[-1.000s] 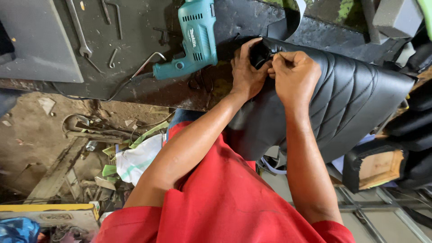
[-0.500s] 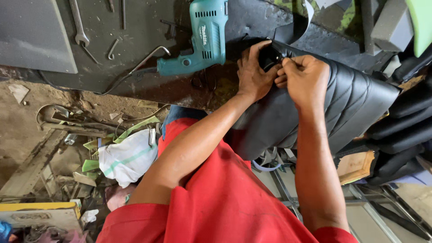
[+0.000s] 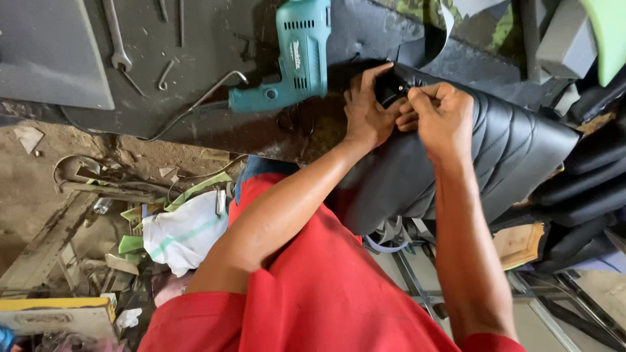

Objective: The person upholstery a seat by attaching a black leather cover to a foam and metal frame, pulling the fabric tight and securing it with small metal clips or staples at the edges.

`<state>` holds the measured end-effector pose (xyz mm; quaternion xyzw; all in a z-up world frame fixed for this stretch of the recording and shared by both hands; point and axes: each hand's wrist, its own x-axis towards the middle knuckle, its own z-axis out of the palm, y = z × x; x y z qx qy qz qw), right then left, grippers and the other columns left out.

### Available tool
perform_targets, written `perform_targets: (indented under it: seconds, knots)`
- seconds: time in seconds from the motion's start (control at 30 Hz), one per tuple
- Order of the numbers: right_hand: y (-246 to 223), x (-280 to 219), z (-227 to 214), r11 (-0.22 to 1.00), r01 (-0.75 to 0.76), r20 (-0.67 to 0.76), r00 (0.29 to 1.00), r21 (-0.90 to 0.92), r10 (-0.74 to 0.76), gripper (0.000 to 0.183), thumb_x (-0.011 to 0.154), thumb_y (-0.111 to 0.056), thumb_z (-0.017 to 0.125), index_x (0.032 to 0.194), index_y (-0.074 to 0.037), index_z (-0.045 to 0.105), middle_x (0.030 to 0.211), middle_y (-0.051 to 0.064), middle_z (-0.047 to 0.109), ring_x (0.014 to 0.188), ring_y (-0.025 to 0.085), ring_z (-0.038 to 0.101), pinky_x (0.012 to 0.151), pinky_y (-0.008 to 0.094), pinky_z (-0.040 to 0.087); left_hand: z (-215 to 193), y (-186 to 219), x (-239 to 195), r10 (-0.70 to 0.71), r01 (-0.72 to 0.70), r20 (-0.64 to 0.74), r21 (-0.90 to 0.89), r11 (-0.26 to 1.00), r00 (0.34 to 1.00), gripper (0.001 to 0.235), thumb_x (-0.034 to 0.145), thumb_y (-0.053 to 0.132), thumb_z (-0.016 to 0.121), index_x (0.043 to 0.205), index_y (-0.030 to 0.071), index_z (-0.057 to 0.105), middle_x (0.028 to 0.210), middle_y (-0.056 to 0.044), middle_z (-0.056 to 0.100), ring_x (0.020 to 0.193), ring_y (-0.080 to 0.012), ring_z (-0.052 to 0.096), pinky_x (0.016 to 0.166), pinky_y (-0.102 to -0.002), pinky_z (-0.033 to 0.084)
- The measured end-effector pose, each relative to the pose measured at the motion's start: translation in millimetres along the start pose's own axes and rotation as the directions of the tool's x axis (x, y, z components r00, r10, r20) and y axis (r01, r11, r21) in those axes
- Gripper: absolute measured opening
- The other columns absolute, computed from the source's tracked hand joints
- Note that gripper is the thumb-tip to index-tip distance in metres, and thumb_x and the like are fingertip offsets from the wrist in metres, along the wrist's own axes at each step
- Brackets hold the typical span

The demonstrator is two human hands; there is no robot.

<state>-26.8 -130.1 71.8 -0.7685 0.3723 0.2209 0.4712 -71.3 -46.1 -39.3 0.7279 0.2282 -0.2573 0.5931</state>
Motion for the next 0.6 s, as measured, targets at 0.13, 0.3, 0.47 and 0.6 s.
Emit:
perform_targets:
  seconds: [0.13, 0.3, 0.47, 0.6]
  knots:
    - [-18, -3, -13, 0.979, 0.038, 0.145, 0.989, -0.203, -0.008, 0.01, 0.103, -0.004, 0.054, 0.101, -0.003, 0.064, 0.076, 0.011, 0.07, 0.054, 0.018, 0.068, 0.05, 0.028, 0.059, -4, 0, 5, 0.05, -0.052, 0.045, 0.06, 0.997, 0.998, 0.061, 0.08, 0.05, 0.07, 0.136, 0.039, 0.048, 0.139, -0.009, 0.056, 0.124, -0.0406, 0.053, 0.099, -0.052, 0.042]
    - [-11, 16, -9, 0.562, 0.291, 0.216, 0.956, -0.774, -0.197, 0.046, 0.1, -0.047, 0.069, 0.082, -0.005, 0.072, 0.07, 0.013, 0.071, 0.073, 0.04, 0.067, 0.068, 0.049, 0.047, -12, 10, 7, -0.021, 0.02, 0.076, 0.008, 1.0, 0.997, 0.058, 0.08, 0.051, 0.066, 0.135, 0.04, 0.049, 0.138, -0.011, 0.054, 0.121, -0.0394, 0.053, 0.102, -0.053, 0.041]
    - [18, 39, -12, 0.511, 0.218, 0.134, 0.971, -0.831, -0.196, 0.04, 0.092, -0.048, 0.068, 0.08, -0.01, 0.072, 0.069, 0.016, 0.068, 0.079, 0.047, 0.069, 0.07, 0.059, 0.056, -2, -9, 10, -0.047, 0.043, 0.123, 0.033, 0.999, 0.991, 0.061, 0.088, 0.053, 0.074, 0.141, 0.048, 0.043, 0.141, -0.009, 0.048, 0.132, -0.0411, 0.05, 0.105, -0.056, 0.047]
    - [17, 36, -8, 0.472, 0.229, 0.13, 0.964, -0.851, -0.234, 0.04, 0.092, -0.049, 0.067, 0.079, -0.011, 0.07, 0.069, 0.019, 0.066, 0.075, 0.047, 0.069, 0.064, 0.056, 0.057, 2, -14, 10, -0.039, 0.033, 0.113, 0.055, 0.998, 0.993, 0.058, 0.092, 0.049, 0.072, 0.142, 0.043, 0.044, 0.141, -0.015, 0.049, 0.13, -0.0457, 0.051, 0.105, -0.06, 0.046]
